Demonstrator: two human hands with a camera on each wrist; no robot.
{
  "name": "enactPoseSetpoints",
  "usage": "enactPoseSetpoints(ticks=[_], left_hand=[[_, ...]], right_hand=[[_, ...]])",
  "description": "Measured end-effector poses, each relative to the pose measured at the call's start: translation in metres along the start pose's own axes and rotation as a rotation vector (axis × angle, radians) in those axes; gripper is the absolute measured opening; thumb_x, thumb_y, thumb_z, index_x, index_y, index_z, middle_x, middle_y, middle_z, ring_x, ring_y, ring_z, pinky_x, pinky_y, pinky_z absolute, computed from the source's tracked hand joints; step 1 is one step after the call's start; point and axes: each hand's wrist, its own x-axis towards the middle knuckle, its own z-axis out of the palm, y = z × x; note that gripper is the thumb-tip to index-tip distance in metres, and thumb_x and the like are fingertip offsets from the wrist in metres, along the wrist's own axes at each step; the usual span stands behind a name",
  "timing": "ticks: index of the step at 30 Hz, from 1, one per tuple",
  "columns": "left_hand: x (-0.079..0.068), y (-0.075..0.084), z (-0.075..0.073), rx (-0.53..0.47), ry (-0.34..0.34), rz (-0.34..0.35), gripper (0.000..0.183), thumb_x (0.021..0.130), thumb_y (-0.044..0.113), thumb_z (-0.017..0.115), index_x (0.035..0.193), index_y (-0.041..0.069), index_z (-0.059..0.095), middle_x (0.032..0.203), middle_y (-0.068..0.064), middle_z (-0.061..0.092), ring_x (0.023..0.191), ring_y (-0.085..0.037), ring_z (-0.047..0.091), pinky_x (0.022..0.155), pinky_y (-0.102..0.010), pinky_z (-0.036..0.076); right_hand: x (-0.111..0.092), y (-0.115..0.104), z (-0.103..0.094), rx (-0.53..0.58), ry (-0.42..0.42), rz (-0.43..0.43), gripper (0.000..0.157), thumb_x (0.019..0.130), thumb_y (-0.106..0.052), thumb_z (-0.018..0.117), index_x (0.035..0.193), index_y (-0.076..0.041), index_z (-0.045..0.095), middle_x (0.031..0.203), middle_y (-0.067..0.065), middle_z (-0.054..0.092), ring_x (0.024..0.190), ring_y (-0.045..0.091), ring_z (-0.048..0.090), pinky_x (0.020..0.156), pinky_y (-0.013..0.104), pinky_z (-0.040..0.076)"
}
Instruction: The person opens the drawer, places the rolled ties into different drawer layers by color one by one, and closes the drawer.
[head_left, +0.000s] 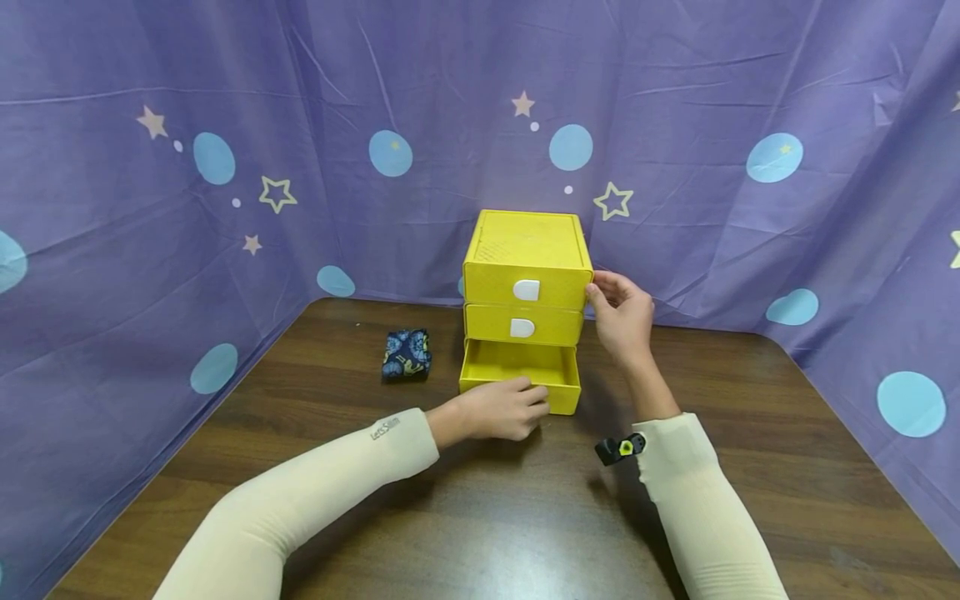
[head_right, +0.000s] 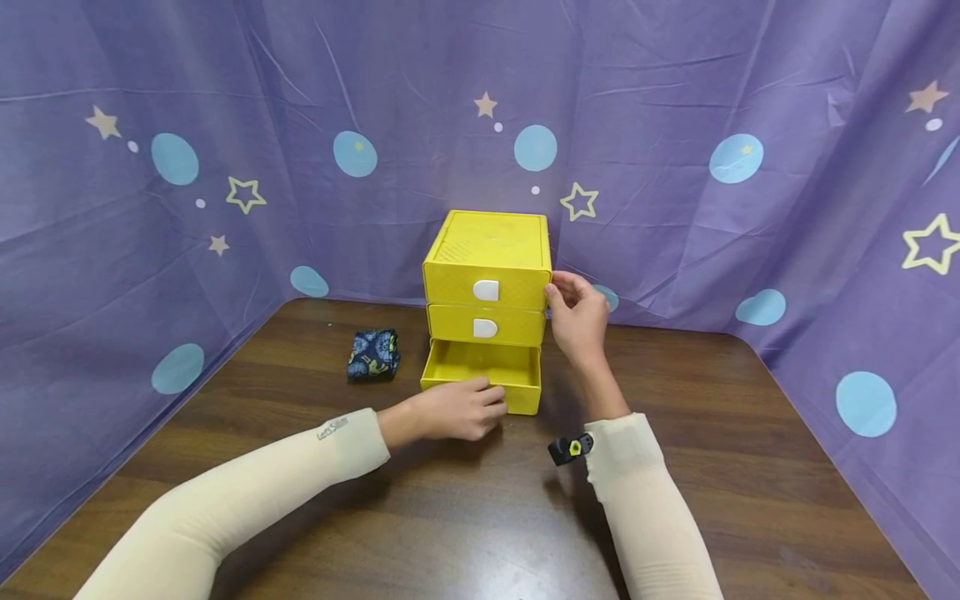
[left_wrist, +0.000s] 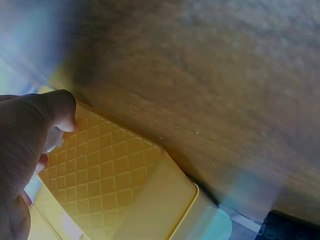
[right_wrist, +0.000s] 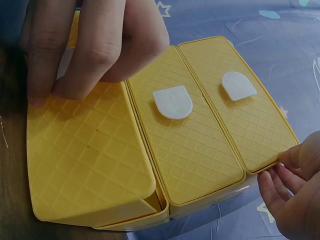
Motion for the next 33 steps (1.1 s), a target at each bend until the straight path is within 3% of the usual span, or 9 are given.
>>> enactPoseSetpoints(ticks=[9,22,33], left_hand=[[0.0,0.002,-0.003,-0.009,0.001,0.004,0.028,0.107,0.017,0.053,0.103,0.026,0.078,0.106,0.004,0.064,0.099,-0.019,0.054,0.076,-0.029,0.044],[0.0,0.004,-0.004,0.003,0.043,0.002,0.026,0.105,0.017,0.055,0.095,0.024,0.078,0.1,0.005,0.062,0.095,-0.019,0.053,0.074,-0.029,0.044],[0.0,0.007,-0.011,-0.011,0.005,0.023,0.029,0.107,0.015,0.053,0.096,0.026,0.078,0.104,0.004,0.063,0.096,-0.018,0.052,0.076,-0.029,0.043]], right_hand=[[-0.001,-0.001,0.0,-0.01,0.0,-0.005,0.021,0.097,-0.006,0.071,0.115,0.003,0.074,0.107,0.019,0.075,0.088,0.008,0.068,0.08,0.018,0.054],[-0.001,0.0,-0.001,-0.026,-0.003,-0.008,0.022,0.097,-0.007,0.071,0.116,0.002,0.074,0.108,0.017,0.075,0.089,0.009,0.068,0.081,0.018,0.054],[0.0,0.0,0.0,-0.011,0.002,-0.018,0.021,0.096,-0.004,0.071,0.115,0.004,0.074,0.107,0.019,0.075,0.089,0.011,0.069,0.08,0.017,0.055]])
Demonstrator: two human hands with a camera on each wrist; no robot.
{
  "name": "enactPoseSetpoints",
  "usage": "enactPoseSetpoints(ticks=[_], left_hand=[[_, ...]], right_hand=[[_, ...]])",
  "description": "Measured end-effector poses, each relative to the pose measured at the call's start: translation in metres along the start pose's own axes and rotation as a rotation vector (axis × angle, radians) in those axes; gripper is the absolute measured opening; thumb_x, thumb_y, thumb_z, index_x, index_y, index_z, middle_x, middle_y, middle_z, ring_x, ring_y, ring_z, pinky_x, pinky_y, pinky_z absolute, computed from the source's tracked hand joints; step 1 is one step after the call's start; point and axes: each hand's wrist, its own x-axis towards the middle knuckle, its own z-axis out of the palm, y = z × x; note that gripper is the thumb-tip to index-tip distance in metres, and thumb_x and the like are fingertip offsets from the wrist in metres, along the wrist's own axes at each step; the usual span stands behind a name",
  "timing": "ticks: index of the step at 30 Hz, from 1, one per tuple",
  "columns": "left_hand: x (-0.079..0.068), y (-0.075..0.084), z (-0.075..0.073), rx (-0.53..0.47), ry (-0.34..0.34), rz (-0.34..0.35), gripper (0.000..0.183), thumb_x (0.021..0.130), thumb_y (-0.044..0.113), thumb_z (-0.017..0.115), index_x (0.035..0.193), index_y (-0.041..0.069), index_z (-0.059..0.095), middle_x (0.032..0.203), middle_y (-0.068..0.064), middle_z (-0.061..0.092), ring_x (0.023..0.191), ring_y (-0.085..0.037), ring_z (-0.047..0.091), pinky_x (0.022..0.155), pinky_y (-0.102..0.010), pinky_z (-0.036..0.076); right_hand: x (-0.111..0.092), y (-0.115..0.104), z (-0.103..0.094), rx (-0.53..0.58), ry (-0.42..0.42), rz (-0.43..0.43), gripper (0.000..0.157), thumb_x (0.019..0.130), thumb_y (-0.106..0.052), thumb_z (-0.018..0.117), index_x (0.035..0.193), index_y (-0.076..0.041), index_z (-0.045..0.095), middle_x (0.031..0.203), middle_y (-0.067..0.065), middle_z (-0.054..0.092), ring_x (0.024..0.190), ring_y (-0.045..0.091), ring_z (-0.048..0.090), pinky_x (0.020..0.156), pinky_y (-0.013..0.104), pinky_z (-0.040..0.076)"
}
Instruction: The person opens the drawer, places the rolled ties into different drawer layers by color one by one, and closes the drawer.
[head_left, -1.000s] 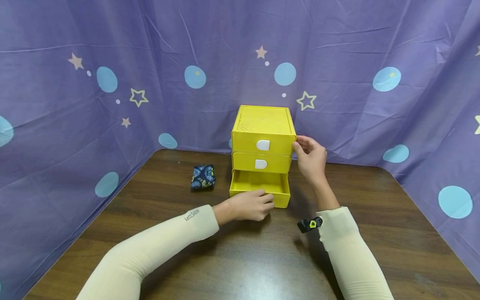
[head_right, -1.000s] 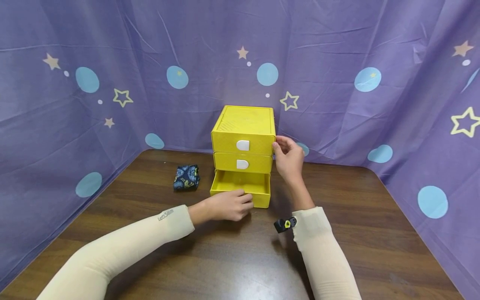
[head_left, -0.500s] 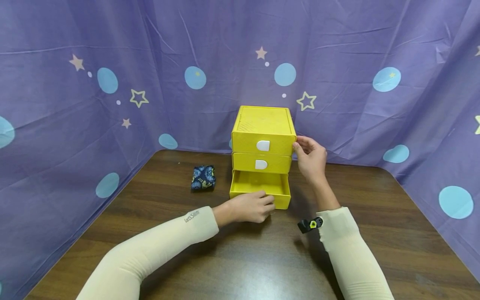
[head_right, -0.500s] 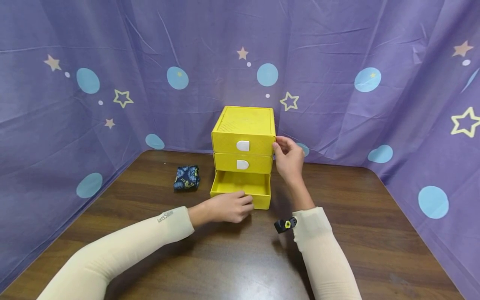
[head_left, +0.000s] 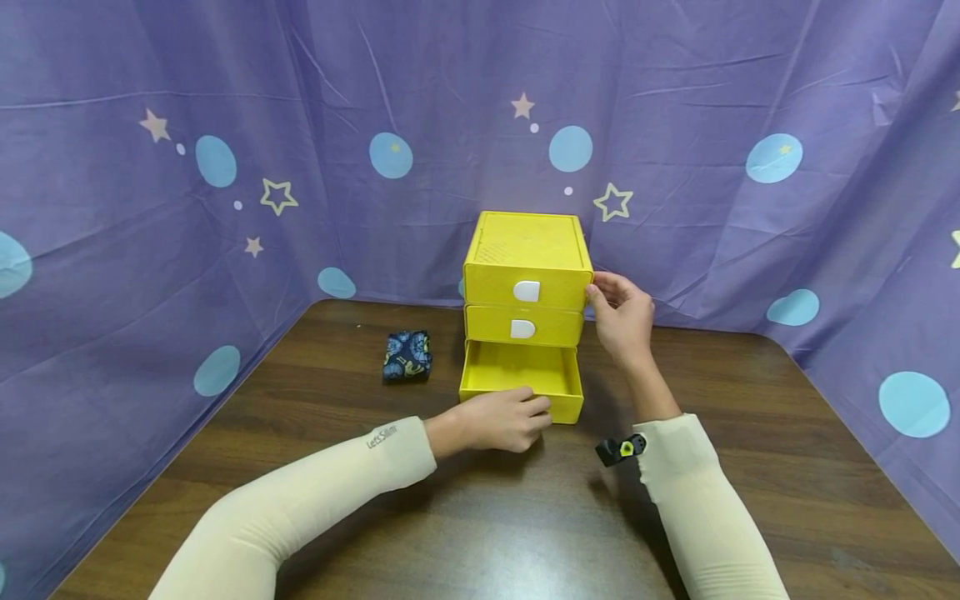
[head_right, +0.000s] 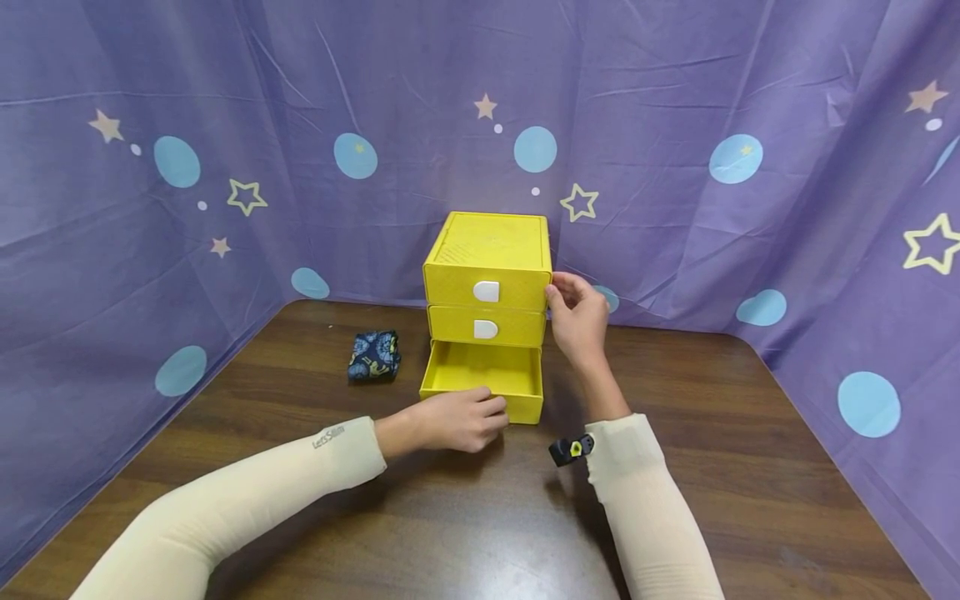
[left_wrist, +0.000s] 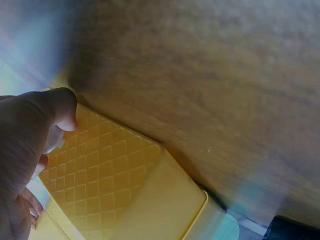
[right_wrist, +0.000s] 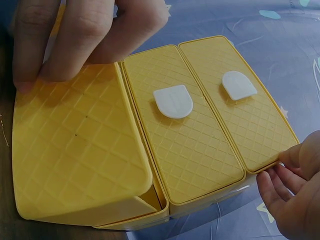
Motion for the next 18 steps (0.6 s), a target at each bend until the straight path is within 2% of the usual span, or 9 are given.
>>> enactPoseSetpoints(ticks=[18], left_hand=[[-0.0016,0.0045,-0.0057,-0.014,0.026,0.005,0.031,0.107,0.016,0.052,0.094,0.027,0.077,0.101,0.005,0.061,0.096,-0.018,0.051,0.076,-0.029,0.043]], right_hand=[[-0.0008,-0.0003,-0.0013,-0.026,-0.004,-0.009,0.021,0.097,-0.007,0.071,0.116,0.003,0.074,0.107,0.017,0.076,0.088,0.009,0.068,0.08,0.018,0.055]])
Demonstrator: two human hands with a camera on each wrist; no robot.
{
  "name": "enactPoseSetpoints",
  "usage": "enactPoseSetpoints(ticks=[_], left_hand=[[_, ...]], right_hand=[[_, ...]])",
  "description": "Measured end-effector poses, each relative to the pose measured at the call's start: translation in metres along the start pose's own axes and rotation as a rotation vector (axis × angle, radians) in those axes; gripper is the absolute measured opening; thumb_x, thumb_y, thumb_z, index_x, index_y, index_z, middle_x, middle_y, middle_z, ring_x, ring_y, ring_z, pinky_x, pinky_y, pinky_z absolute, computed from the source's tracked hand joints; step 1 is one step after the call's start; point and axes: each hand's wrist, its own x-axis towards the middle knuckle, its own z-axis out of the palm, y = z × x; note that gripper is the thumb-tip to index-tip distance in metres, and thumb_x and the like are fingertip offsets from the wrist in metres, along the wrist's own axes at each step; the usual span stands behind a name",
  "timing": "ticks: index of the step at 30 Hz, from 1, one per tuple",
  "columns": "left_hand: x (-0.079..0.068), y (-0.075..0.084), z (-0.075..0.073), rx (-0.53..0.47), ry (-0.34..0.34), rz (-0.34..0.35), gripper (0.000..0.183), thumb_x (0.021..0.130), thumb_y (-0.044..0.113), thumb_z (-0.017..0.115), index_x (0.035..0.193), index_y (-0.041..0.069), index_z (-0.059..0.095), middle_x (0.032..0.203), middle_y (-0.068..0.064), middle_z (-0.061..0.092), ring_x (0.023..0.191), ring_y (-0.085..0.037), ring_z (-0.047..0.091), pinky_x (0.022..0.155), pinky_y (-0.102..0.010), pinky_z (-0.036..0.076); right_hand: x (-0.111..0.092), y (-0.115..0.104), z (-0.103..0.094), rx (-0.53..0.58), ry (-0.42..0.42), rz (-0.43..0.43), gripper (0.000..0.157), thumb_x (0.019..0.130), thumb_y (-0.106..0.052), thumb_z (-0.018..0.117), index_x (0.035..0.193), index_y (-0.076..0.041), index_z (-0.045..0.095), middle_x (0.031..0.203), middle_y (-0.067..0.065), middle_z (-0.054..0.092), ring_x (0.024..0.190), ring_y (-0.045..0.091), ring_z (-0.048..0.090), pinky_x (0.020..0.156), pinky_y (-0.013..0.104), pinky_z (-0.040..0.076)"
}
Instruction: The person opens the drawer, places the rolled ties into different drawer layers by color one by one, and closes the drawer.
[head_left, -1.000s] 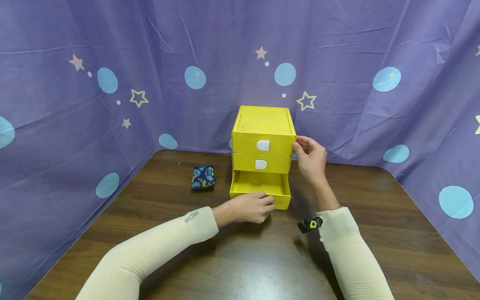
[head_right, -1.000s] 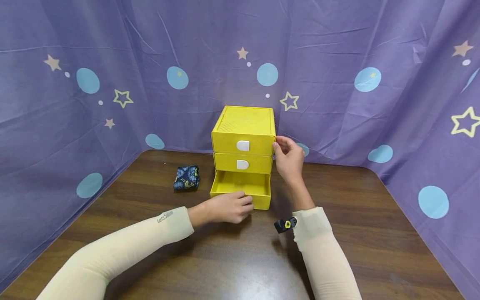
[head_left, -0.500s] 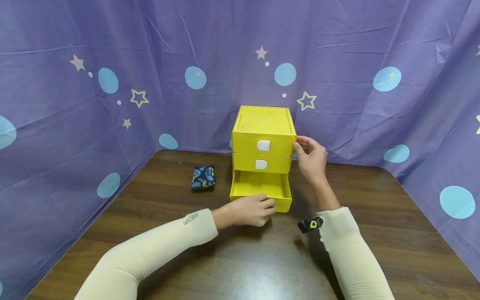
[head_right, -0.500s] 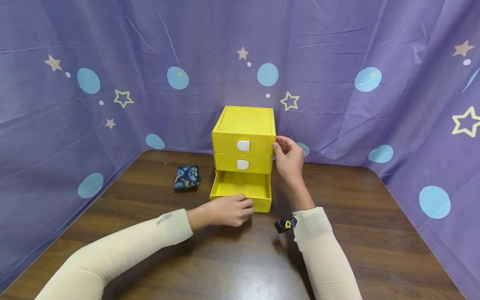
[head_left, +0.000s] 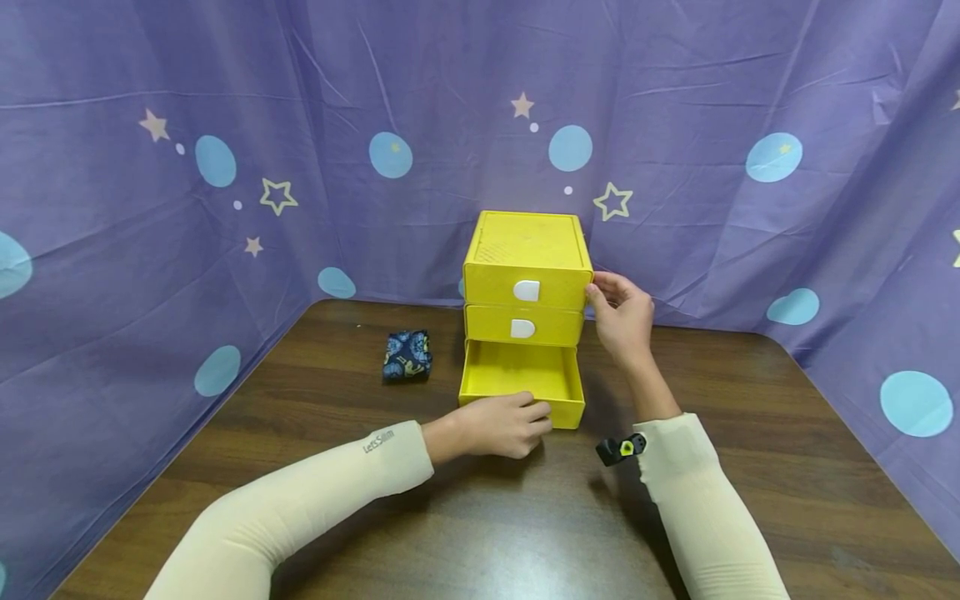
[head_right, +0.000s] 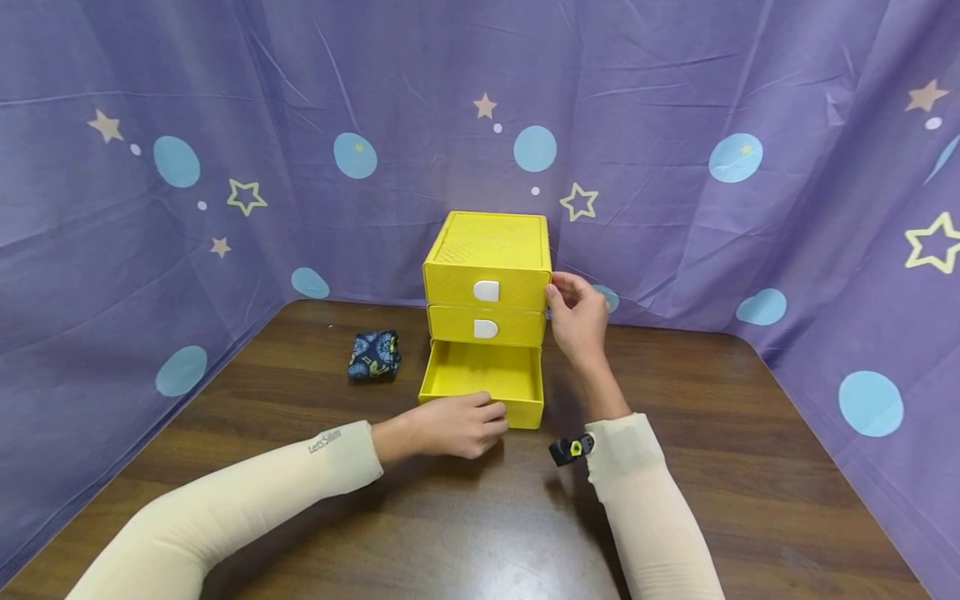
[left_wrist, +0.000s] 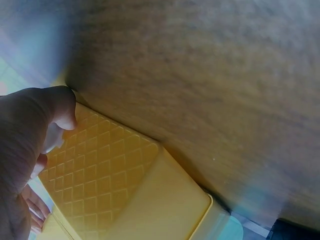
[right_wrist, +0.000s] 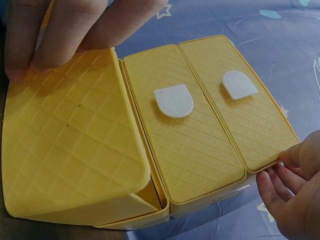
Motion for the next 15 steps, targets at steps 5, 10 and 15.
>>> enactPoseSetpoints(ticks=[5,10,15], left_hand=[[-0.0002,0.0016,0.0002,-0.004,0.008,0.002,0.03,0.107,0.016,0.053,0.093,0.028,0.077,0.1,0.005,0.061,0.095,-0.018,0.051,0.076,-0.03,0.043],[-0.0004,0.0016,-0.0033,-0.002,0.018,0.004,0.031,0.107,0.016,0.052,0.093,0.027,0.077,0.098,0.004,0.061,0.093,-0.018,0.051,0.074,-0.029,0.042],[-0.0011,0.002,-0.0063,-0.003,0.03,0.01,0.031,0.107,0.016,0.051,0.094,0.026,0.077,0.097,0.005,0.06,0.092,-0.018,0.051,0.073,-0.029,0.042]], right_hand=[[-0.0004,0.0016,0.0005,-0.013,0.002,-0.006,0.021,0.097,-0.007,0.071,0.115,0.002,0.075,0.106,0.016,0.076,0.089,0.01,0.069,0.08,0.017,0.055],[-0.0004,0.0024,0.0005,-0.006,0.0,-0.006,0.021,0.097,-0.007,0.071,0.116,0.002,0.075,0.107,0.016,0.076,0.09,0.012,0.069,0.081,0.017,0.055],[-0.0002,0.0028,0.001,-0.011,0.0,0.0,0.022,0.097,-0.009,0.071,0.116,0.001,0.075,0.107,0.016,0.076,0.09,0.012,0.07,0.081,0.018,0.055]])
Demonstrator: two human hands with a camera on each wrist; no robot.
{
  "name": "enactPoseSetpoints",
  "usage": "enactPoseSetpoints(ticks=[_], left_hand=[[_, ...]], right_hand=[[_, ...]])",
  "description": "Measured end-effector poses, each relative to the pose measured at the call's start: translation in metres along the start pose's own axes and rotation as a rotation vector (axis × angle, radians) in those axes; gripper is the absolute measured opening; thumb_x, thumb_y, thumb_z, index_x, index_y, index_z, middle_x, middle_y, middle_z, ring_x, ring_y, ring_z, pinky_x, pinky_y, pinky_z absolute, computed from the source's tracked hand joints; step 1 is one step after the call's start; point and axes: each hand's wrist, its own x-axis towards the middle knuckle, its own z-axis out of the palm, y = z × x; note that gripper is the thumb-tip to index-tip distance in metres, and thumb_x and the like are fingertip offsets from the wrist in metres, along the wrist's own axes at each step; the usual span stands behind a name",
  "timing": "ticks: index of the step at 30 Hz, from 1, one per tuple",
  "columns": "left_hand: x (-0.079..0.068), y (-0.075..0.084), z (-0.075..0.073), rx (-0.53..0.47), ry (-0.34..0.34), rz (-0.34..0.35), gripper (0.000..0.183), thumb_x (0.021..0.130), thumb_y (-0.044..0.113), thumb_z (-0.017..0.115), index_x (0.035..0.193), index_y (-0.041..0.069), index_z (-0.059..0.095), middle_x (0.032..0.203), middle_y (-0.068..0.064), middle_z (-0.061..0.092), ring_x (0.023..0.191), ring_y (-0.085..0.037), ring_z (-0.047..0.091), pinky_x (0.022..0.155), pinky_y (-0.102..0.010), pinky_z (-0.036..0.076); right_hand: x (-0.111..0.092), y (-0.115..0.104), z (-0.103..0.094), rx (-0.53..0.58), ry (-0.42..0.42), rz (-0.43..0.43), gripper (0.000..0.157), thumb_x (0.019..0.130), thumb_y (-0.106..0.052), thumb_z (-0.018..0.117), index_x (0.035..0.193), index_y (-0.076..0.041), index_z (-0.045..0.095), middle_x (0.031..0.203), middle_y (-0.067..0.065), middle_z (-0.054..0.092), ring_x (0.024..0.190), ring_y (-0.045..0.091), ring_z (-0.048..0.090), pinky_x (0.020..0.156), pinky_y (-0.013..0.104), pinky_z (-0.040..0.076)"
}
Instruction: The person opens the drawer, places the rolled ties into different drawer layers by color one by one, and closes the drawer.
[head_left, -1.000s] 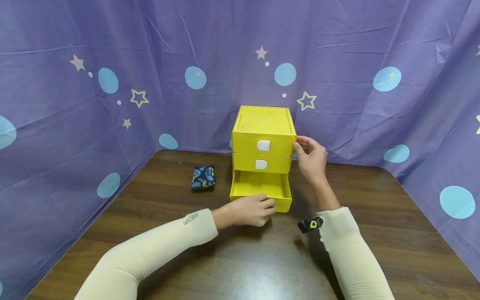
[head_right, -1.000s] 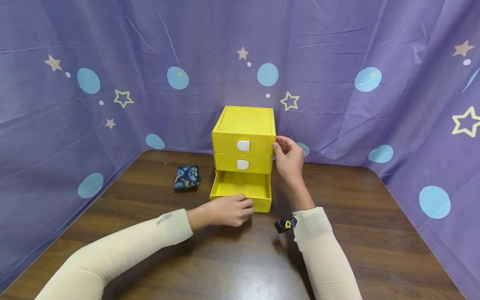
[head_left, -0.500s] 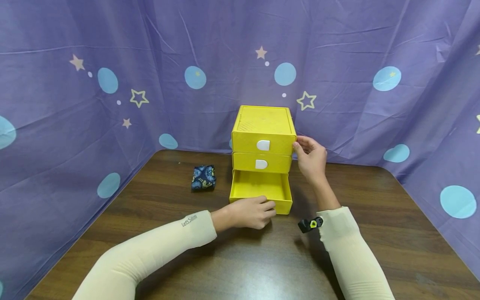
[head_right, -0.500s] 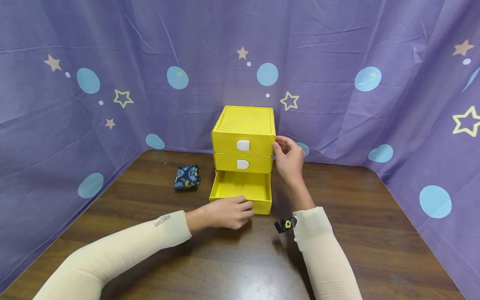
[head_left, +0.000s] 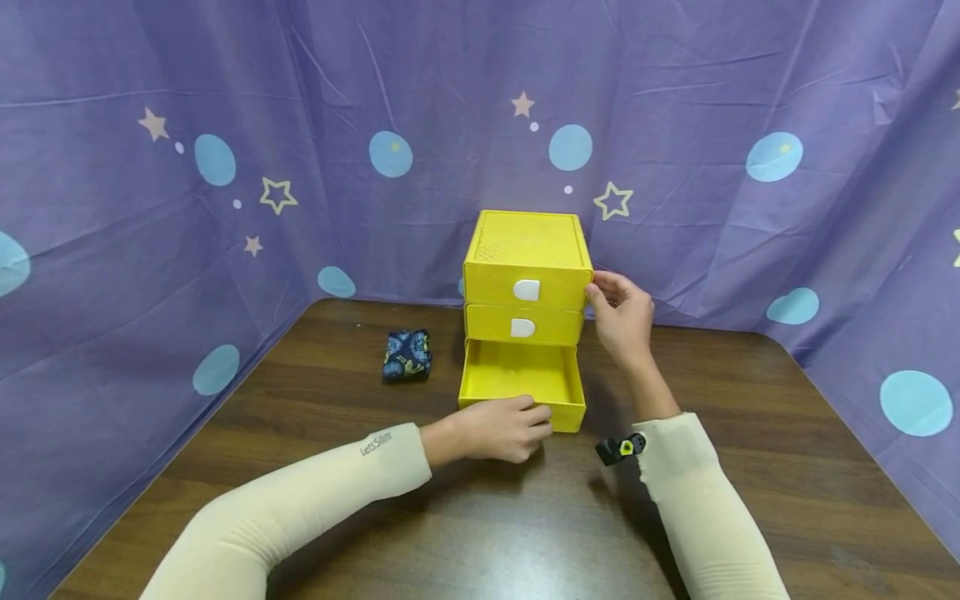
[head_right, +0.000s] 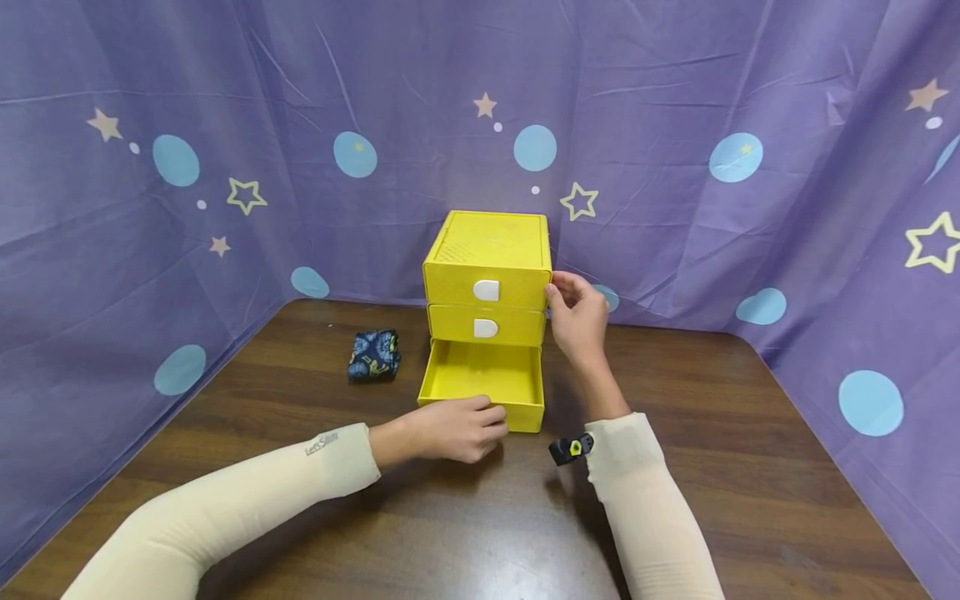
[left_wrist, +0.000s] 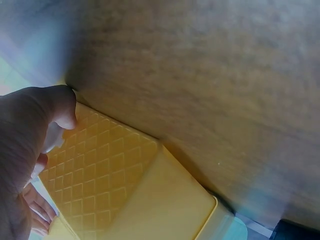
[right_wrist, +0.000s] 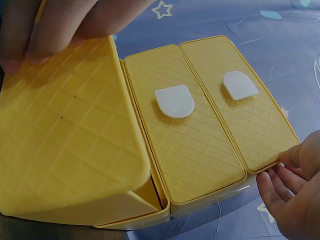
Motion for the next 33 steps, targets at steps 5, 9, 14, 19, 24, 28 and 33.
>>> enactPoseSetpoints(ticks=[5,9,14,19,24,28,33], left_hand=[[-0.001,0.001,-0.002,-0.01,-0.004,0.007,0.032,0.107,0.016,0.05,0.093,0.027,0.077,0.097,0.005,0.06,0.093,-0.018,0.051,0.073,-0.029,0.042],[-0.001,0.002,-0.003,-0.004,-0.008,0.008,0.033,0.107,0.016,0.05,0.093,0.028,0.077,0.099,0.005,0.06,0.094,-0.018,0.051,0.074,-0.029,0.043],[-0.002,0.004,-0.005,0.004,0.002,0.01,0.034,0.107,0.016,0.049,0.092,0.029,0.077,0.1,0.006,0.061,0.095,-0.018,0.051,0.074,-0.029,0.042],[-0.003,0.006,-0.007,0.009,0.019,0.007,0.035,0.108,0.018,0.048,0.091,0.029,0.076,0.099,0.006,0.06,0.093,-0.018,0.05,0.073,-0.029,0.042],[-0.005,0.008,-0.01,0.015,0.027,0.011,0.036,0.109,0.018,0.046,0.091,0.028,0.076,0.097,0.006,0.059,0.092,-0.017,0.05,0.072,-0.029,0.042],[-0.006,0.01,-0.013,0.011,0.03,0.013,0.037,0.109,0.018,0.046,0.092,0.029,0.077,0.097,0.006,0.058,0.091,-0.017,0.049,0.073,-0.029,0.042],[-0.006,0.011,-0.016,0.01,0.04,0.011,0.038,0.109,0.016,0.045,0.092,0.029,0.077,0.096,0.006,0.058,0.091,-0.017,0.049,0.073,-0.028,0.041]], right_hand=[[0.001,0.0,0.0,-0.007,0.004,0.0,0.021,0.097,-0.008,0.071,0.115,0.001,0.075,0.106,0.016,0.076,0.088,0.009,0.069,0.08,0.018,0.054],[0.001,-0.001,0.001,0.003,0.006,-0.004,0.021,0.096,-0.007,0.071,0.115,0.002,0.075,0.106,0.016,0.076,0.087,0.008,0.069,0.079,0.017,0.055],[0.001,-0.001,0.001,0.004,0.005,-0.009,0.021,0.096,-0.007,0.071,0.115,0.002,0.075,0.106,0.016,0.076,0.087,0.009,0.069,0.079,0.017,0.055],[0.001,-0.001,0.001,-0.007,0.008,-0.015,0.02,0.096,-0.007,0.071,0.115,0.002,0.075,0.105,0.015,0.076,0.087,0.01,0.069,0.078,0.016,0.055],[0.001,-0.001,0.001,-0.015,0.005,-0.026,0.02,0.096,-0.006,0.071,0.114,0.002,0.075,0.105,0.015,0.076,0.087,0.011,0.069,0.075,0.016,0.055],[0.001,-0.001,0.001,-0.022,0.006,-0.023,0.02,0.096,-0.006,0.071,0.115,0.001,0.075,0.105,0.015,0.076,0.088,0.012,0.069,0.075,0.015,0.054],[0.001,-0.001,0.001,-0.022,0.009,-0.02,0.02,0.096,-0.006,0.071,0.115,0.001,0.075,0.105,0.014,0.076,0.088,0.013,0.069,0.075,0.015,0.055]])
